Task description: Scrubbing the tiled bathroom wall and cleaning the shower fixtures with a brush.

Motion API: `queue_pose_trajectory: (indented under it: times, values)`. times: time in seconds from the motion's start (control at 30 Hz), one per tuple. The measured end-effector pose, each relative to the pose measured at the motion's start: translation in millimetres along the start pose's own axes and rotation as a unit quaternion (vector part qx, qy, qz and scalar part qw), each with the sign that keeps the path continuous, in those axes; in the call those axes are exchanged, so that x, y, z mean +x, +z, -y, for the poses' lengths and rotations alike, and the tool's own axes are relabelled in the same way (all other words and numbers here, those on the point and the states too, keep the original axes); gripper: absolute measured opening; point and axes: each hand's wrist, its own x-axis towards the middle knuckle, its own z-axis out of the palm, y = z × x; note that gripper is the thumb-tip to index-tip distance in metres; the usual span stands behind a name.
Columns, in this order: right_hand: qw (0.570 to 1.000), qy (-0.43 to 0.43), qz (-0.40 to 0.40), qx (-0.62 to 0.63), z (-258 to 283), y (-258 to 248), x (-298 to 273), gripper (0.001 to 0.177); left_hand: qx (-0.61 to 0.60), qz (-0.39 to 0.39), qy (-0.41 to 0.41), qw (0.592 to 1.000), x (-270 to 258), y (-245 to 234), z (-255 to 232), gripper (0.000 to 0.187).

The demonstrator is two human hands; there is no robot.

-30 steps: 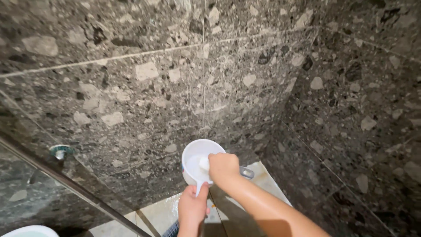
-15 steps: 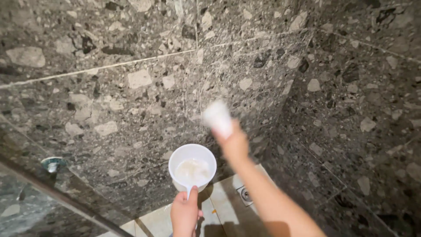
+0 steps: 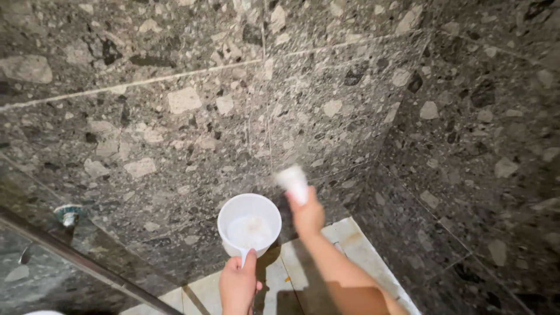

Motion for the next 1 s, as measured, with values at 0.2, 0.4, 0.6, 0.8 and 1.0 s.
queue_pose_trajectory:
  times: [0.2,0.4,0.6,0.8,1.0]
  values:
    - [0.999,0.035,-0.012,0.032,-33,13,-10,0.043,-0.030,-0.006,-0.014,0.999,9,-9,9,0.040]
    - [0.982,-0.101,0.134,-0.086,-43,11,-3,0.046,-0.029,0.000,-0.023,0.999,19,-9,12,0.040]
    - [0.996,0.050,-0.060,0.046,-50,40,-10,0.045,0.012,-0.008,-0.011,1.000,20,-6,16,0.041]
    - [0.999,-0.025,-0.023,0.021,-40,-1,34,0.043,0.060,0.002,-0.008,0.998,26,17,26,0.047]
    - [0.975,0.031,-0.149,0.161,0,-20,65,0.036,0.003,0.045,0.000,0.999,23,28,22,0.045]
